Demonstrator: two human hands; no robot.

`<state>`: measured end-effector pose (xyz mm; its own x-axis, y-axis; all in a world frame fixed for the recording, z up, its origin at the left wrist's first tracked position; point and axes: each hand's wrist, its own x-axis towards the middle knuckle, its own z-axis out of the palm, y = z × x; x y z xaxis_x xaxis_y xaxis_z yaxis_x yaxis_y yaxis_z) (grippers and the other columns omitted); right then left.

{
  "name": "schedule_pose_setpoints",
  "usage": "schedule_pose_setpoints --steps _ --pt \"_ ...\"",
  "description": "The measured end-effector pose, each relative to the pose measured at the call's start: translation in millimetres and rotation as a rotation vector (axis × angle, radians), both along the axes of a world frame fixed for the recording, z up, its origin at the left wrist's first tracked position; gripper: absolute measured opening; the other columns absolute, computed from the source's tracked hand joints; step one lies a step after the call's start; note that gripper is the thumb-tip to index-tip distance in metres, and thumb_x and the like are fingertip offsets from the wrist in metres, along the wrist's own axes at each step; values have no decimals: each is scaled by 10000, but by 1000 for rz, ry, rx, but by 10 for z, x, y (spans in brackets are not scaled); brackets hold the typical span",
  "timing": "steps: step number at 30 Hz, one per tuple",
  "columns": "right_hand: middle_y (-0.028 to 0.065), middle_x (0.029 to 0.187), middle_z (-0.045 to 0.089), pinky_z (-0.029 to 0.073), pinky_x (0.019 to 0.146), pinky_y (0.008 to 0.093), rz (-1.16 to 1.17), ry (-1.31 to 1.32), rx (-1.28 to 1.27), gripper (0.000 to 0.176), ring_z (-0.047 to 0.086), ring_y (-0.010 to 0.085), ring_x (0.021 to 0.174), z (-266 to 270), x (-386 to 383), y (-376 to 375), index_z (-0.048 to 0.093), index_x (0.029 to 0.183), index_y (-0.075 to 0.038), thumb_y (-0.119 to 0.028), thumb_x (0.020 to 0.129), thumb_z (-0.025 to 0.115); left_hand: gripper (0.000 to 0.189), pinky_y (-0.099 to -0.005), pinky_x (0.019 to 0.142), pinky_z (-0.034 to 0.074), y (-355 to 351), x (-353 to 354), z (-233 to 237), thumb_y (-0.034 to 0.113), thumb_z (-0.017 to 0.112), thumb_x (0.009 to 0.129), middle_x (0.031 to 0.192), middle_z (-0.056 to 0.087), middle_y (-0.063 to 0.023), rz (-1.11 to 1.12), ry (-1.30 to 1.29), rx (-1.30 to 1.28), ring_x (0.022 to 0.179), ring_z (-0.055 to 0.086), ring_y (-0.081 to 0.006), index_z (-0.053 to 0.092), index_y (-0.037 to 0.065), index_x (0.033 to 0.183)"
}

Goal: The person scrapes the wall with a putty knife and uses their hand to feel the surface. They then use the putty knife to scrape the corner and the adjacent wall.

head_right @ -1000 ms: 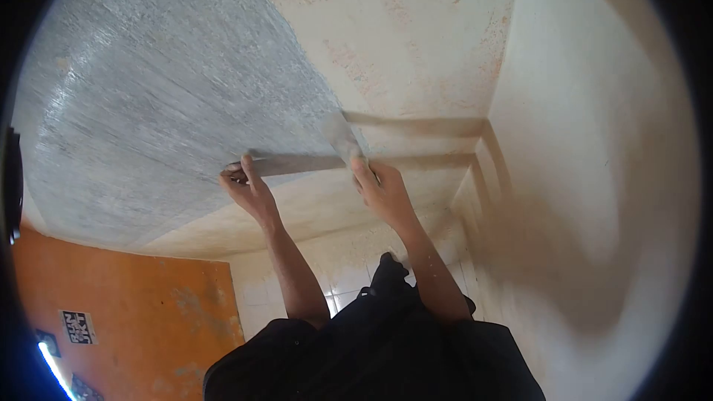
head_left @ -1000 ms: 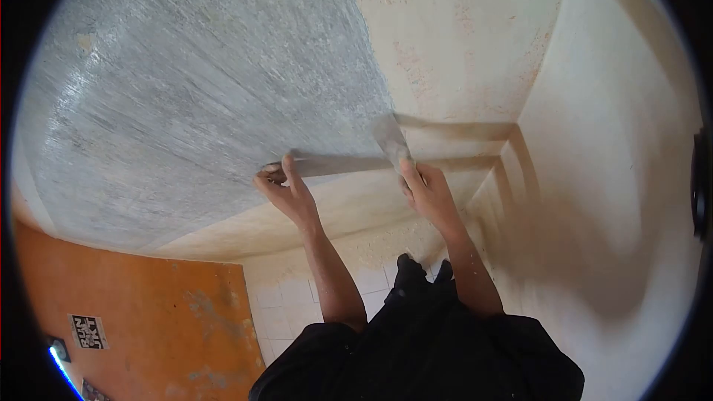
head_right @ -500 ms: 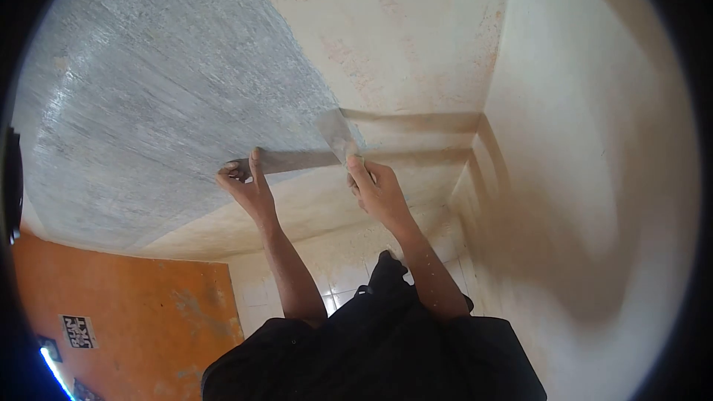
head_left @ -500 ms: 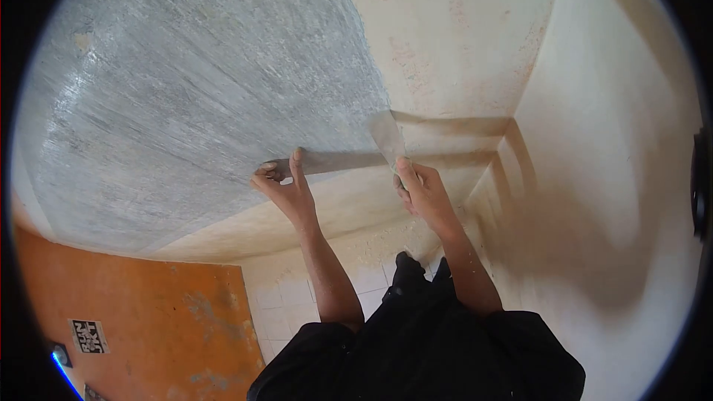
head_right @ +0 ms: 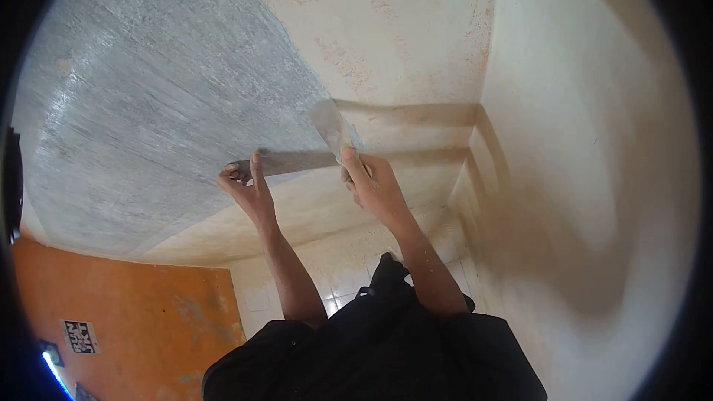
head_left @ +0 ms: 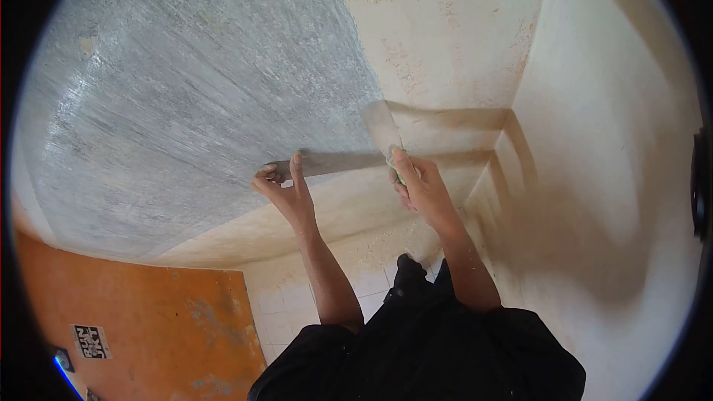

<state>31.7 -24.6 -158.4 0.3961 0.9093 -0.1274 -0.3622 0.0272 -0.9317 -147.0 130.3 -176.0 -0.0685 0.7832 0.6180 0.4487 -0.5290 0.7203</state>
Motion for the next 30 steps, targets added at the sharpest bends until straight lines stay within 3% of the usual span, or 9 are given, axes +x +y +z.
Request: schedule_pose_setpoints --steps 14,19,23,30 --pt "-47 538 406 291 416 226 7 -114 104 588 379 45 437 420 144 88 535 684 -58 -568 975 516 500 -362 826 378 -15 3 12 400 726 902 1012 371 -81 -1 24 6 911 370 -171 425 28 1049" --pt "-53 526 396 283 407 217 13 -103 78 574 367 37 428 255 137 94 539 704 -63 -566 979 508 487 -355 821 368 -7 -8 18 393 718 909 1003 365 -80 16 85 25 899 355 -175 425 31 1052" --pt "-47 536 411 293 425 223 17 -117 92 579 381 43 448 629 183 139 543 673 -56 -545 982 520 479 -357 818 367 -1 -9 -10 390 709 916 1005 365 -81 -8 49 28 896 351 -176 426 31 1058" --pt "-29 551 446 320 455 241 -111 -174 88 565 399 51 487 359 76 167 541 658 -43 -495 997 524 454 -367 836 359 -5 -15 -23 385 676 940 1015 365 -87 -19 25 11 909 356 -177 428 27 1069"
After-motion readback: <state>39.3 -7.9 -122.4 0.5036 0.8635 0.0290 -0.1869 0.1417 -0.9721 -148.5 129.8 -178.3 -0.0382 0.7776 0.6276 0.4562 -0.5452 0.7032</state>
